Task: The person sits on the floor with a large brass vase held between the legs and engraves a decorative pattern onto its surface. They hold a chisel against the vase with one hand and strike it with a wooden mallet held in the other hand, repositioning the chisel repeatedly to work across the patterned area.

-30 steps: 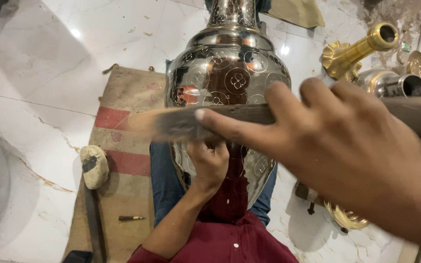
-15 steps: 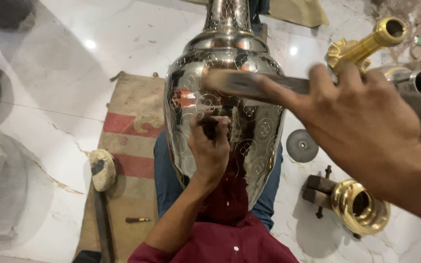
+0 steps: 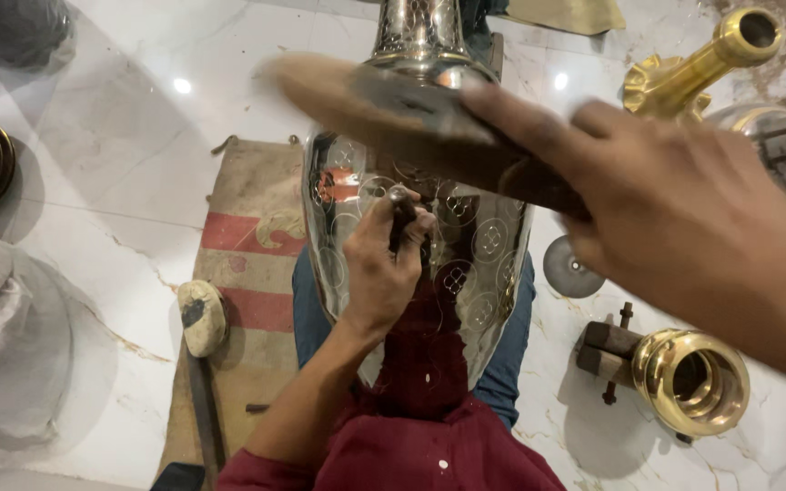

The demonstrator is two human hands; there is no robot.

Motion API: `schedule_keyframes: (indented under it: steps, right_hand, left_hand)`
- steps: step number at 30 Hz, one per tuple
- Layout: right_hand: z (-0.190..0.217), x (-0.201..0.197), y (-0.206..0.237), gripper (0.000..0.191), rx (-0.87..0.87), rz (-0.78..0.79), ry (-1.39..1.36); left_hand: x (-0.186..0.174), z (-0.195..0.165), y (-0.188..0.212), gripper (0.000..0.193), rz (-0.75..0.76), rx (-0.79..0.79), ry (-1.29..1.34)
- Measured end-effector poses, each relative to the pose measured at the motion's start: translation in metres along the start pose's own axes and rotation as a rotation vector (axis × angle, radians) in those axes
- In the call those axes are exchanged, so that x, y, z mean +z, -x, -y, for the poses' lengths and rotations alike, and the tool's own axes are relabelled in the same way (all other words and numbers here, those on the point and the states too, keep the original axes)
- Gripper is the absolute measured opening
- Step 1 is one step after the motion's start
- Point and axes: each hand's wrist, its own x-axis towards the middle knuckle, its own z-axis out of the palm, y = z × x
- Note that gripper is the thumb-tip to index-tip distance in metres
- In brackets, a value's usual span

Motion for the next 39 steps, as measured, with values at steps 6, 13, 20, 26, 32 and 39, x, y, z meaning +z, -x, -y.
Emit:
schedule_keyframes:
  steps: [6,13,20,26,32,39]
  right_hand:
    - [-0.011,0.039,0.012,0.086,0.094,-0.261,-0.392]
    - [-0.018,0.067,0.012,0.036,0.126,-0.435,-0.392]
    - [-0.020,0.088,0.026,0.053,0.164,-0.202,-0.304]
    - [0.026,0.143,0.044,0.038,0.472,-0.538,-0.857]
    - [0.083,0.211,0.057,0.039,0.623,-0.724,-1.080]
    - [0.126,0.263,0.067,0.031,0.764,-0.732,-1.141]
  left_hand:
    - [-0.007,-0.003,-0.010,0.026,0.131,0.106,-0.021]
    - [-0.009,0.000,-0.009,0.029,0.149,0.130,-0.036]
    - [-0.013,0.010,-0.034,0.037,0.463,0.192,-0.007]
    - [-0.008,0.012,-0.064,0.044,0.820,0.345,-0.105]
    - [-0.002,0.009,-0.089,0.043,1.013,0.565,-0.003]
    - [0.015,0.005,-0.095,0.033,1.243,0.486,-0.046]
